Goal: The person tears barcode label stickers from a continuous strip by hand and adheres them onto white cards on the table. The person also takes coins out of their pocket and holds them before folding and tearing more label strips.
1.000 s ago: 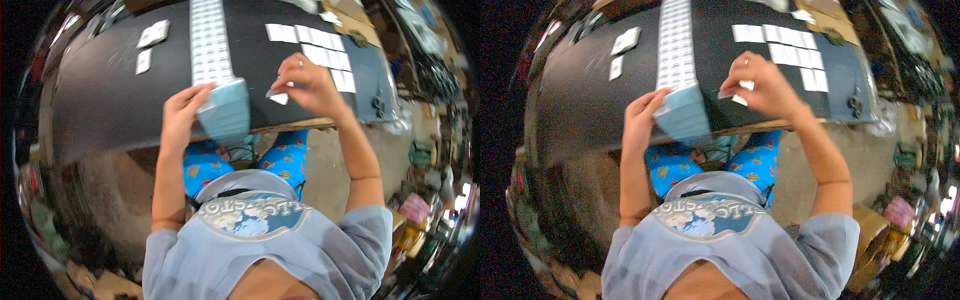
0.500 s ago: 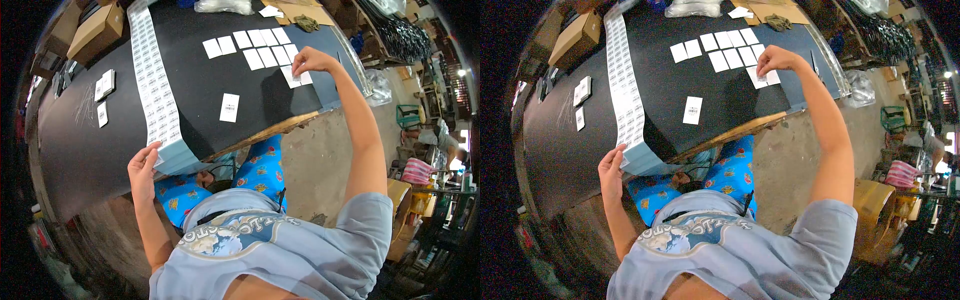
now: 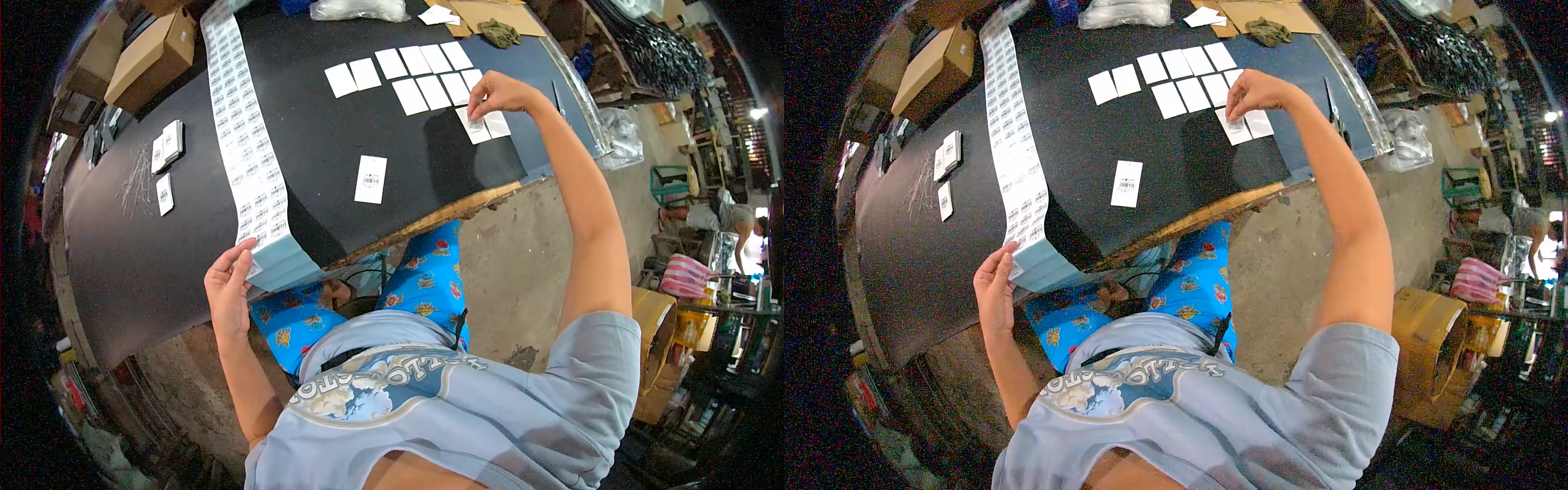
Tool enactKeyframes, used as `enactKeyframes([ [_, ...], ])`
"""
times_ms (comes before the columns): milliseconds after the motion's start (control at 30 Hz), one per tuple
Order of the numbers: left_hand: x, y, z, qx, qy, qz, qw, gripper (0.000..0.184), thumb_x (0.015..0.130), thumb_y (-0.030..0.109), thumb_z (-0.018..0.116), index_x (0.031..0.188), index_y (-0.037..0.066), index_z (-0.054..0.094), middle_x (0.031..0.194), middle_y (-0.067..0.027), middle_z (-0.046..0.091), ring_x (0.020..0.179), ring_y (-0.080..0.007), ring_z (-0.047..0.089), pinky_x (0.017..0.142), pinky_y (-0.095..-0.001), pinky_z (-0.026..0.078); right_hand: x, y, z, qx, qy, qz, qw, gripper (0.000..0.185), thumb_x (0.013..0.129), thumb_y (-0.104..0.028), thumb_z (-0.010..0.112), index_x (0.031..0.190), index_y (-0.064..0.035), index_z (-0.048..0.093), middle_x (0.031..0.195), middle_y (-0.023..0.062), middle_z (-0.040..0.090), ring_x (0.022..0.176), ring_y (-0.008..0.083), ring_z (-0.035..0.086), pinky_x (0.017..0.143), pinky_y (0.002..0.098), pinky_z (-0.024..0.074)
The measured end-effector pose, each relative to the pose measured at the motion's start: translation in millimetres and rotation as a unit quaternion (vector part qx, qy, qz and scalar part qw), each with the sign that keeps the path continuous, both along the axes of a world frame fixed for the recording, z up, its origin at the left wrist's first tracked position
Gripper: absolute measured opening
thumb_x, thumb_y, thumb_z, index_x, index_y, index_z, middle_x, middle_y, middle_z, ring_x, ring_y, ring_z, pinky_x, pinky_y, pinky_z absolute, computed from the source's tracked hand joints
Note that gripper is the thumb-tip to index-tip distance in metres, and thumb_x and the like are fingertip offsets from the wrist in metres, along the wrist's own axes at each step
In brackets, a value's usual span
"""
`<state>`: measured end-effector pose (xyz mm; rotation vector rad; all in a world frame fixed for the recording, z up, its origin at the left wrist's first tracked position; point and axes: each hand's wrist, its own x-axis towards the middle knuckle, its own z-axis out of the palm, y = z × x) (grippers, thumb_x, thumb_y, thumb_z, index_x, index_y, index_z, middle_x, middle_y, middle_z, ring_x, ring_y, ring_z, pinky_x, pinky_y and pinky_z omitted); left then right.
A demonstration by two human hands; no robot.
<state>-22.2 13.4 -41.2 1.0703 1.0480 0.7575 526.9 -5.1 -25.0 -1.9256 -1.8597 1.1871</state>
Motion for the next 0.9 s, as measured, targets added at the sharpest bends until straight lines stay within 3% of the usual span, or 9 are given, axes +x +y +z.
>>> enactKeyframes([
  [333, 0.2, -0.6, 0.8, -0.004, -0.007, -0.001, 1.000, 0.024, 0.089, 0.012, 0.061, 0.107, -0.003, 0.063, 0.105, -0.0098, 0.065, 0.092, -0.0138, 0.062, 0.079, -0.0277, 0.050, -0.5, -0.5, -7.4, 0.013, -0.001, -0.008, 1.000, 0.013, 0.067, -0.006, 0.074, 0.079, -0.0011, 0.072, 0.071, 0.0060, 0.069, 0.062, 0.0100, 0.061, 0.060, 0.0253, 0.0472],
  [467, 0.0, -0.8, 0.9, 0.004, -0.005, 0.000, 1.000, 0.024, 0.089, 0.012, 0.061, 0.108, -0.003, 0.062, 0.106, -0.0097, 0.065, 0.093, -0.0137, 0.061, 0.081, -0.0278, 0.050, -8.2, -3.6, -5.6, 0.011, -0.027, -0.034, 0.999, 0.013, 0.066, -0.009, 0.076, 0.077, -0.0020, 0.072, 0.071, 0.0061, 0.068, 0.067, 0.0122, 0.062, 0.064, 0.0271, 0.0472],
  [533, 7.2, -2.9, 6.5, 0.016, -0.006, 0.030, 0.999, 0.023, 0.087, 0.013, 0.065, 0.105, -0.002, 0.066, 0.094, -0.0087, 0.067, 0.079, -0.0100, 0.061, 0.068, -0.0235, 0.048, -7.4, -6.0, -12.6, 0.069, -0.048, -0.014, 0.996, 0.016, 0.065, -0.013, 0.077, 0.076, -0.0028, 0.072, 0.071, 0.0068, 0.068, 0.068, 0.0140, 0.062, 0.065, 0.0288, 0.0473],
  [633, 4.7, -2.3, 7.1, 0.001, 0.003, 0.022, 1.000, 0.023, 0.088, 0.013, 0.064, 0.105, -0.002, 0.065, 0.094, -0.0089, 0.066, 0.079, -0.0090, 0.060, 0.066, -0.0222, 0.048, -9.3, -8.9, -10.6, 0.143, -0.116, 0.028, 0.983, 0.017, 0.066, -0.016, 0.076, 0.077, -0.0032, 0.073, 0.069, 0.0067, 0.068, 0.063, 0.0121, 0.062, 0.061, 0.0267, 0.0476],
  [767, 3.0, -2.0, 6.9, 0.014, -0.020, 0.018, 1.000, 0.022, 0.088, 0.011, 0.063, 0.105, -0.002, 0.065, 0.093, -0.0093, 0.066, 0.079, -0.0087, 0.061, 0.068, -0.0212, 0.049, -51.3, -9.1, 23.9, 0.060, 0.003, -0.011, 0.998, 0.015, 0.069, -0.012, 0.076, 0.077, -0.0011, 0.072, 0.072, 0.0070, 0.068, 0.068, 0.0130, 0.061, 0.065, 0.0272, 0.0465],
  [900, 5.3, -1.8, 11.3, 0.006, -0.033, 0.004, 0.999, 0.022, 0.087, 0.009, 0.063, 0.106, -0.003, 0.065, 0.094, -0.0098, 0.067, 0.080, -0.0085, 0.062, 0.070, -0.0212, 0.049, -127.3, -5.8, 28.2, 0.075, 0.081, -0.044, 0.993, 0.015, 0.071, -0.013, 0.075, 0.081, -0.0017, 0.073, 0.071, 0.0055, 0.067, 0.066, 0.0087, 0.057, 0.059, 0.0231, 0.0426],
])
